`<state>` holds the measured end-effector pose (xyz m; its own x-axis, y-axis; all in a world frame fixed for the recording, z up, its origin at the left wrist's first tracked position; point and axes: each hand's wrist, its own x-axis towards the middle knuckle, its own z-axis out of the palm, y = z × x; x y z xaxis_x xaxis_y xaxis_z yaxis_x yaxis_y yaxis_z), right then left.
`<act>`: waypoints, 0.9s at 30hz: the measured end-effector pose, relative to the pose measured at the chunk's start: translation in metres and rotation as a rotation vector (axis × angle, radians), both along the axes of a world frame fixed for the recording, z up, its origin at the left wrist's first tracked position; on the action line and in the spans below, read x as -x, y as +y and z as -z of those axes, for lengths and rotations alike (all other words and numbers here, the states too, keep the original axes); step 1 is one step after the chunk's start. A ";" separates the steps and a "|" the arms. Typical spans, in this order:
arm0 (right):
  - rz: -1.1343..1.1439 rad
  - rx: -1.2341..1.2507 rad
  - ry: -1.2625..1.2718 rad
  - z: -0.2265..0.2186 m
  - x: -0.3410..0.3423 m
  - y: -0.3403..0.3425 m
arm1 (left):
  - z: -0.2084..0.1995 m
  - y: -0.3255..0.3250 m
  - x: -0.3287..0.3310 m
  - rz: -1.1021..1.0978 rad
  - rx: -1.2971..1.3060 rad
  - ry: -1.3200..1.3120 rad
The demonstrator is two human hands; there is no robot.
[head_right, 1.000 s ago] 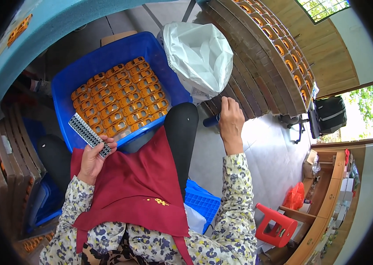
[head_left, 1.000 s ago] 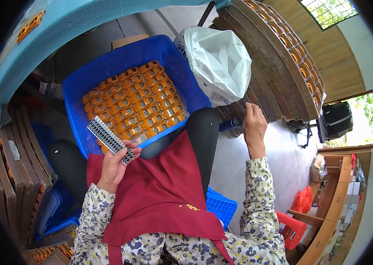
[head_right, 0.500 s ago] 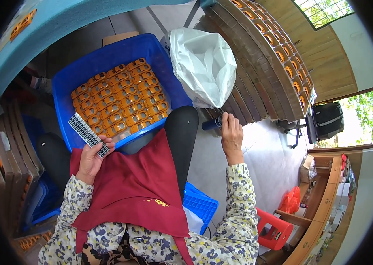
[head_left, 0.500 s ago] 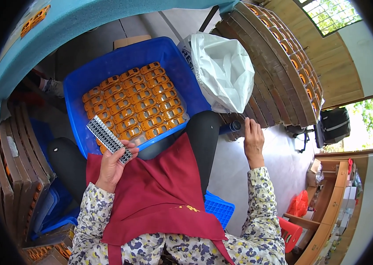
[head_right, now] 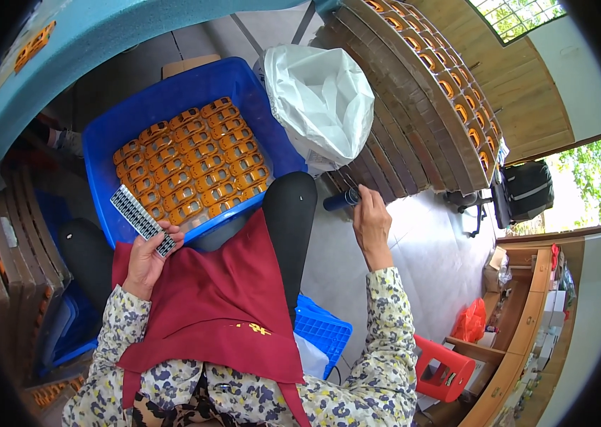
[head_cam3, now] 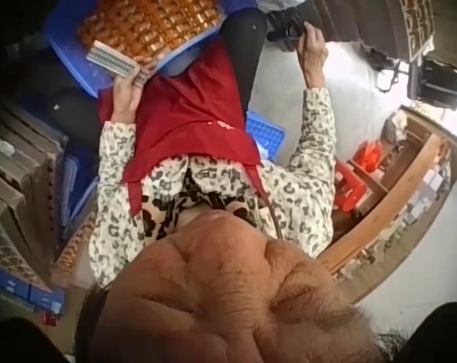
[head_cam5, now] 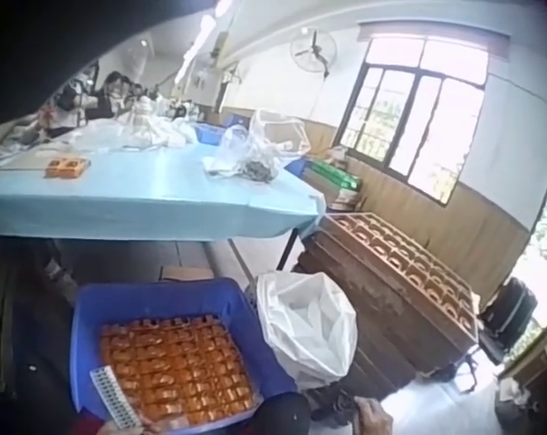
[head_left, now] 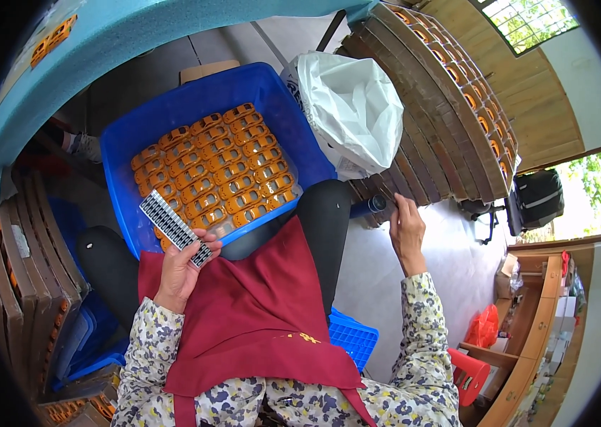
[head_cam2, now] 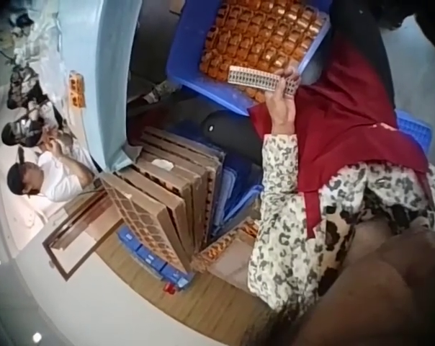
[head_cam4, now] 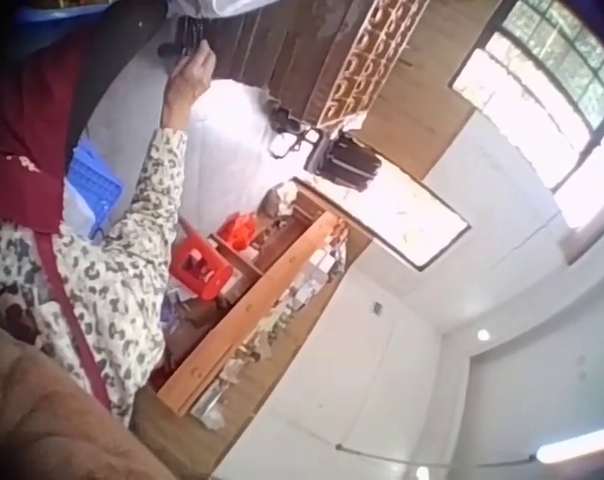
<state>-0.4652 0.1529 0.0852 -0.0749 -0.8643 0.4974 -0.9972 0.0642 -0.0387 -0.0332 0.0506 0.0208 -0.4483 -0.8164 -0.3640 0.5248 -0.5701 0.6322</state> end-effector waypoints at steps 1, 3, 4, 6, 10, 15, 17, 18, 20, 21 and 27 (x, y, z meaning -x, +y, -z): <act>-0.006 0.032 -0.066 -0.002 0.000 -0.008 | 0.000 0.001 0.000 0.003 0.004 -0.007; 0.020 0.031 -0.036 0.004 0.012 -0.027 | 0.000 0.002 0.001 0.008 0.008 -0.016; 0.043 0.029 -0.005 0.011 0.019 -0.034 | 0.000 0.004 0.001 0.003 0.004 -0.006; 0.071 0.033 0.030 0.026 0.028 -0.033 | -0.002 0.000 0.002 -0.005 0.003 0.020; 0.083 -0.110 0.058 0.035 0.018 -0.020 | -0.001 -0.001 -0.004 -0.024 0.016 0.001; 0.087 -0.100 0.094 -0.011 0.004 -0.026 | 0.005 -0.002 -0.005 -0.021 0.003 -0.002; 0.101 -0.089 0.031 -0.029 0.002 -0.041 | 0.005 -0.001 -0.002 -0.006 -0.007 -0.019; 0.103 -0.088 0.033 -0.036 0.006 -0.051 | 0.004 -0.001 -0.001 0.006 -0.012 -0.028; 0.120 -0.205 0.258 -0.047 0.019 -0.078 | 0.004 0.000 0.001 0.010 -0.015 -0.022; 0.124 -0.205 0.259 -0.050 0.027 -0.092 | 0.003 0.000 0.002 0.012 -0.017 -0.017; 0.011 0.115 0.049 -0.080 -0.008 -0.120 | -0.002 0.000 -0.006 -0.044 -0.019 -0.009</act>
